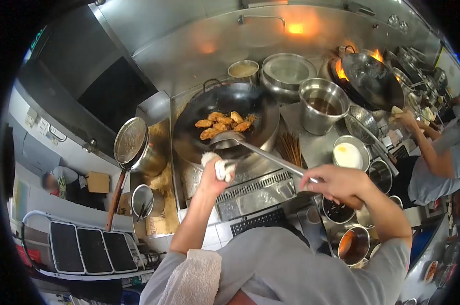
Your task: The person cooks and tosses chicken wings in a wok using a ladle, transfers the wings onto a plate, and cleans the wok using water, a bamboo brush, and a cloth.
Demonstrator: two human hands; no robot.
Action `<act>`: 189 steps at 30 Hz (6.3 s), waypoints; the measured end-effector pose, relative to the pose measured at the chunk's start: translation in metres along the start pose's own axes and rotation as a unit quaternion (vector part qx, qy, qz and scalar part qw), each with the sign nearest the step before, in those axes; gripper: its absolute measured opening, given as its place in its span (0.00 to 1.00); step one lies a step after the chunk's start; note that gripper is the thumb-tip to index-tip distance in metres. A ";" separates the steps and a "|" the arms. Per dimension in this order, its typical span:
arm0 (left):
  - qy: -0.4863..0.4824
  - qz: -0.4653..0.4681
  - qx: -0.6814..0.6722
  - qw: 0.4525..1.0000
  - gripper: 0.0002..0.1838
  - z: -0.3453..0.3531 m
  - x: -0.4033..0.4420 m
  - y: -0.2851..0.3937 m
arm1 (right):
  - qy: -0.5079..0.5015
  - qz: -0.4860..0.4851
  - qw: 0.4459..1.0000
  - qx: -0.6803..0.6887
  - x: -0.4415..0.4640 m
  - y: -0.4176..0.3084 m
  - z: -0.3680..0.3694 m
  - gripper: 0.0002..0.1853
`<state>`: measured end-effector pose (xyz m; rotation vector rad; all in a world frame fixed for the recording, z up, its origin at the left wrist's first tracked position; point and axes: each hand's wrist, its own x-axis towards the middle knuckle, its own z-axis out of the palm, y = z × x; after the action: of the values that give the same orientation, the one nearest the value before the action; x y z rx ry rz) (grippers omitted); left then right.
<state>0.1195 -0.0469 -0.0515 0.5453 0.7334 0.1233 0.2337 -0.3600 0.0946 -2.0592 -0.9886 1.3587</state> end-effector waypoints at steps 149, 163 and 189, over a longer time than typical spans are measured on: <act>-0.318 -0.311 0.357 0.821 0.21 -0.310 -0.325 -0.082 | 0.795 0.309 0.198 0.484 -0.224 -0.181 0.850 0.35; -0.473 -0.344 0.157 0.795 0.10 -0.267 -0.289 -0.122 | 0.790 -0.223 0.159 0.549 -0.181 -0.188 0.853 0.35; -0.354 -0.189 0.394 0.827 0.07 -0.421 -0.308 -0.062 | 0.434 -0.083 0.485 0.754 -0.013 -0.283 0.770 0.18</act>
<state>-0.3941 -0.0088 -0.1550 1.1359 0.1063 -0.7622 -0.5646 -0.1921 0.0036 -0.7708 0.5021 0.3470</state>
